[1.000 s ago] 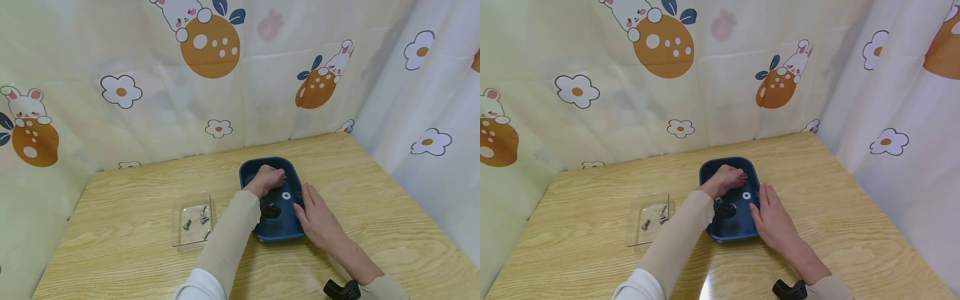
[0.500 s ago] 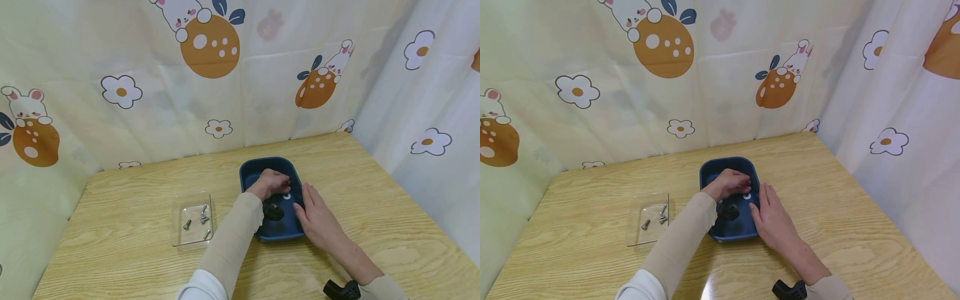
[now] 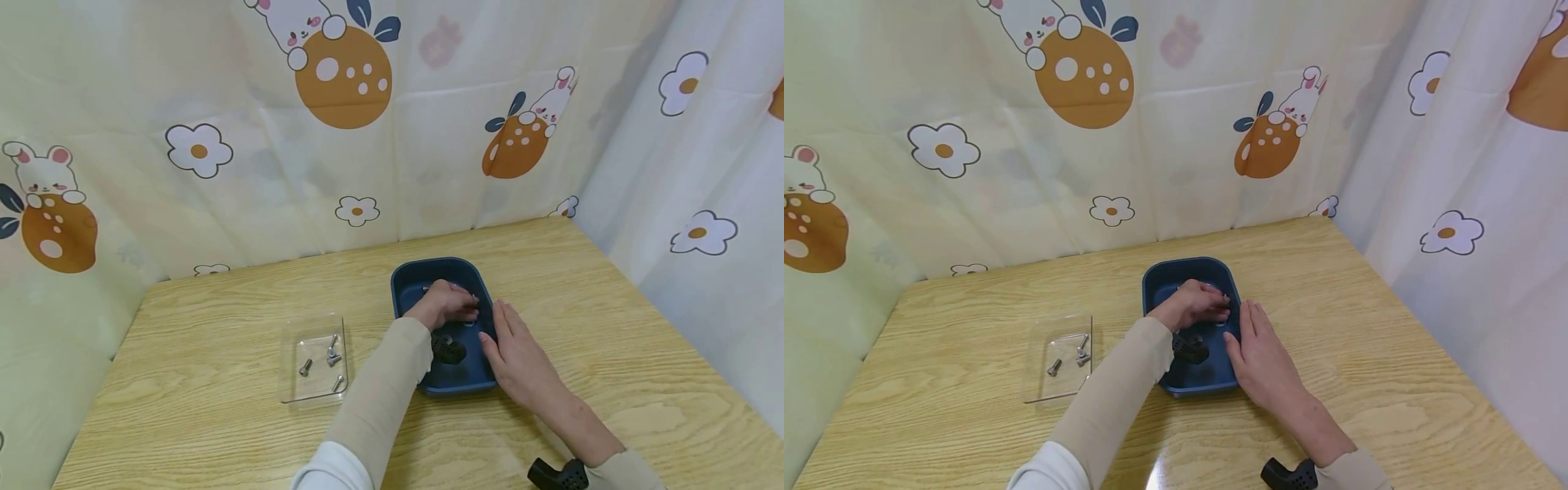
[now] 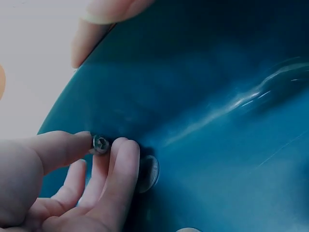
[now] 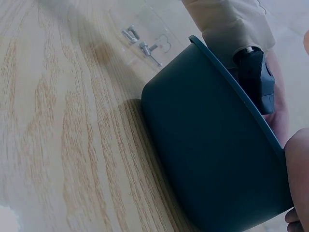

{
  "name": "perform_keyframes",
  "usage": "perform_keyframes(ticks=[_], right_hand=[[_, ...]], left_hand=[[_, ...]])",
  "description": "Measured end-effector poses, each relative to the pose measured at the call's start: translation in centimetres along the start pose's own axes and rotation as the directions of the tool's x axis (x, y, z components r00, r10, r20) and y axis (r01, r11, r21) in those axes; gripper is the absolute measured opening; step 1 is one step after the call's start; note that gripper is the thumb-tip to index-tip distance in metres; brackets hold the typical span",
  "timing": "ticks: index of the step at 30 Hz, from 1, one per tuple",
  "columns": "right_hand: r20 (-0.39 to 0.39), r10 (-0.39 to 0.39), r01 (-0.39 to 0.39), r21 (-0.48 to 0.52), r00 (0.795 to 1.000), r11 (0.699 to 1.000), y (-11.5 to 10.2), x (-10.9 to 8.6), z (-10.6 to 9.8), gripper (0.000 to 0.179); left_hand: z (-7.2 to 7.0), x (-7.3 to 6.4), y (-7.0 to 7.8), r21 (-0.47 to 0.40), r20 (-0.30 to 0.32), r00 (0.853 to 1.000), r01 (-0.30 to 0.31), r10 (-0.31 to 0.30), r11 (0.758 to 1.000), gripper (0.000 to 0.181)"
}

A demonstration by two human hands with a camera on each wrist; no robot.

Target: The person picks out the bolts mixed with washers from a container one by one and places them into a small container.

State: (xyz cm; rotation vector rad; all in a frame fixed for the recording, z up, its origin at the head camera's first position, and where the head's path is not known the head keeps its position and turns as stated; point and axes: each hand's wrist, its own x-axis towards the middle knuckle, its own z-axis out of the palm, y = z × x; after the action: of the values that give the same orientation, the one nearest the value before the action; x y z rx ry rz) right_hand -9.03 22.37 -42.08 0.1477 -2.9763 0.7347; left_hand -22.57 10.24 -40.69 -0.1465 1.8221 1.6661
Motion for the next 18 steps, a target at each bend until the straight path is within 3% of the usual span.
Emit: perform_keyframes(ticks=[13,18], right_hand=[[-0.007,0.010,-0.010,-0.004,1.000,1.000,-0.1,0.0,-0.2,0.068],[-0.008,0.010,-0.010,0.002,1.000,1.000,-0.1,0.1,-0.2,0.068]], left_hand=[[-1.0,-0.7,0.3,0.025,0.005,0.999,-0.054,0.053,0.998,0.018],[-1.5,-1.4,0.8,0.014,0.050,0.996,-0.072,0.071,0.997,0.019]])
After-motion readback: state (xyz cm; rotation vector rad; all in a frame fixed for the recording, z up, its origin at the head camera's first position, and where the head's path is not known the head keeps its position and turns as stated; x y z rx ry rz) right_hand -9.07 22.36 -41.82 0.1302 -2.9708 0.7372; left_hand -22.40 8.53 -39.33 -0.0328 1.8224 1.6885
